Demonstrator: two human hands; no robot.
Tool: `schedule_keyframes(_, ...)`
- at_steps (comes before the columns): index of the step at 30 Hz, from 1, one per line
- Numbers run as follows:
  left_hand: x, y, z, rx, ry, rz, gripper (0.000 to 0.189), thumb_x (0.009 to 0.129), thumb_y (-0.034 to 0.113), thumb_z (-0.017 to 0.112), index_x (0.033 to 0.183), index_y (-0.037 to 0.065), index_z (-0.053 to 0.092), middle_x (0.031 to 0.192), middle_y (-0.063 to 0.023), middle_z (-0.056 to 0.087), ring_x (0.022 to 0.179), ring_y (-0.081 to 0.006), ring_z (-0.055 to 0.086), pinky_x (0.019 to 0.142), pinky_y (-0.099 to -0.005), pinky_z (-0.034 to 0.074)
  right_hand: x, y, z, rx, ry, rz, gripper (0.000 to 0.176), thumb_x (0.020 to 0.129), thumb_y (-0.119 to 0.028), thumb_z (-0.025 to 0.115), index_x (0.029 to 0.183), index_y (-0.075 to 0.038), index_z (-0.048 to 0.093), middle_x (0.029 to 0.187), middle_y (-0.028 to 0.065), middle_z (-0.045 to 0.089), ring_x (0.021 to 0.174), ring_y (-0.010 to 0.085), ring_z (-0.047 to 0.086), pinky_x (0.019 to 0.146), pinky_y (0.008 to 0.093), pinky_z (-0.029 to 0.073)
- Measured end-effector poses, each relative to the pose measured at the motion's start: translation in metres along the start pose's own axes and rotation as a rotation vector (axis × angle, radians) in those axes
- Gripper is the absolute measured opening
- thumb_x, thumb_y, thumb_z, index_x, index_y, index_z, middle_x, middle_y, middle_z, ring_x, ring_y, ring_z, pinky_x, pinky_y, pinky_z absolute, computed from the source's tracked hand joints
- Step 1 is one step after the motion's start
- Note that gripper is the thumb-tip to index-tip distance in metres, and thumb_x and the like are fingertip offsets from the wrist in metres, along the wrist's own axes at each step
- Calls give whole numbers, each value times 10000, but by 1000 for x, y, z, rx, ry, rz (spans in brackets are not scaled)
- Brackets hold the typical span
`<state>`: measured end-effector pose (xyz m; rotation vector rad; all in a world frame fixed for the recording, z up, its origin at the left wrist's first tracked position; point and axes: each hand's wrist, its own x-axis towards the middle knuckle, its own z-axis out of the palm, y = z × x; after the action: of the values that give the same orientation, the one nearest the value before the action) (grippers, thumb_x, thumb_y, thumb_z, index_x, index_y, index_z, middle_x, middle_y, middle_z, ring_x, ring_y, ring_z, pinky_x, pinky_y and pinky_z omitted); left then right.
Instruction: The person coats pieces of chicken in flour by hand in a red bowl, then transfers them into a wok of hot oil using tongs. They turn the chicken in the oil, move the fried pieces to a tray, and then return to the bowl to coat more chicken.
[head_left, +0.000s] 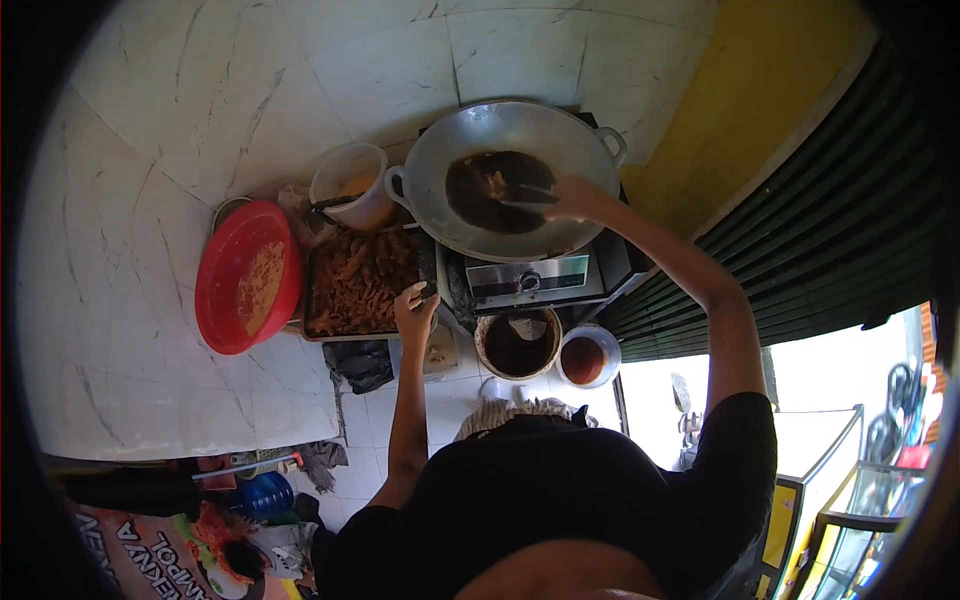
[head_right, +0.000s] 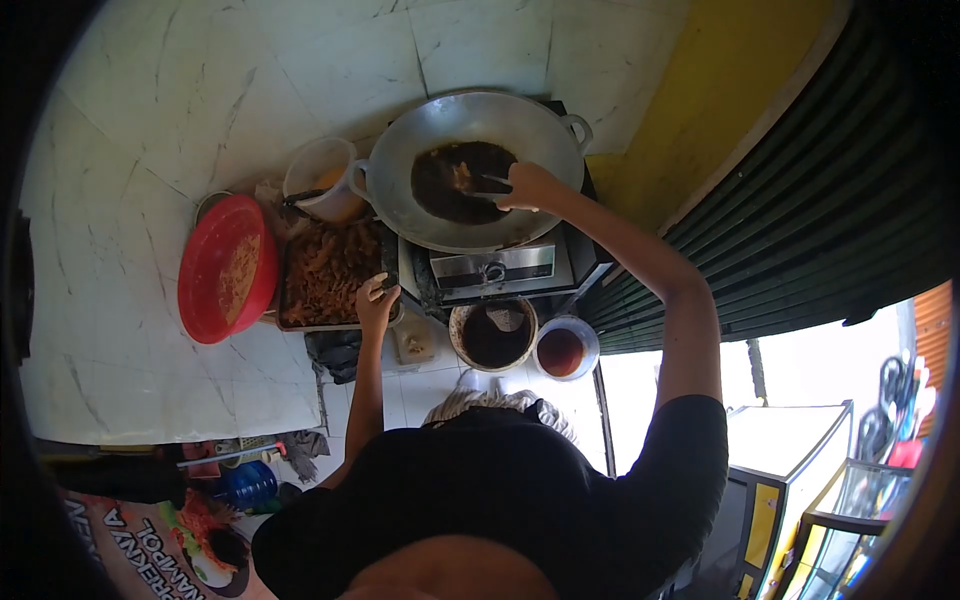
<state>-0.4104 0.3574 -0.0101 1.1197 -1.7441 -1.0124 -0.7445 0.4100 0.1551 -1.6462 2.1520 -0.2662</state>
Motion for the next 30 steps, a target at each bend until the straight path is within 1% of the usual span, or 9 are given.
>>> schedule_keyframes(5,-1,1,1,-26,15,2,353,667,176,691,975,50,575,956,-107,516,867,-207,501,775,-309,422,-19,5,-16,-8,-32,-12,325,546,-276,665,528,34,570,481,144,543,485,237,577,502,326,466)
schedule_keyframes(8,1,-2,1,-32,-2,9,354,666,177,691,977,52,575,962,-110,517,867,-208,500,780,-307,422,-19,5,-27,-24,-73,75,324,540,-271,663,540,39,570,492,147,547,473,244,573,489,330,464)
schedule_keyframes(11,1,-5,2,-26,-3,3,356,667,178,690,979,52,575,972,-109,513,873,-208,499,780,-306,422,-4,13,-25,-68,-28,86,323,541,-264,659,558,47,571,488,147,545,456,247,567,481,334,466)
schedule_keyframes(13,0,-2,1,-28,0,5,356,667,179,690,979,52,575,975,-108,513,875,-207,499,779,-306,422,5,16,-19,-37,64,41,307,577,-283,634,567,21,600,423,128,511,409,224,549,432,319,448)
schedule_keyframes(17,-1,0,1,-17,4,6,356,670,181,689,980,53,574,976,-103,515,879,-207,500,778,-307,421,18,12,-10,45,89,85,329,526,-260,663,553,53,565,475,159,536,448,245,566,486,328,468)
schedule_keyframes(20,0,-1,1,-16,2,8,354,672,180,688,981,52,572,977,-104,514,880,-208,503,781,-308,419,23,10,-8,3,55,29,334,516,-257,672,573,56,570,494,158,544,435,240,557,466,320,464)
schedule_keyframes(22,-1,2,1,-13,5,5,353,673,181,687,980,50,572,975,-105,515,880,-209,505,781,-308,419,9,1,-18,19,-51,84,337,514,-252,676,565,61,560,496,151,539,418,225,540,431,320,458)
schedule_keyframes(25,-1,-1,1,-16,7,7,350,674,181,687,976,48,571,971,-107,516,881,-209,507,779,-308,420,-6,-5,-27,66,-86,105,335,514,-238,671,550,69,543,486,148,523,411,213,523,401,330,451)
schedule_keyframes(30,-1,-1,1,-31,-5,1,346,678,183,686,974,46,571,967,-109,518,886,-210,507,776,-308,422,-8,-9,-32,-13,-64,113,320,510,-216,669,559,73,539,502,153,525,423,214,527,393,320,456)
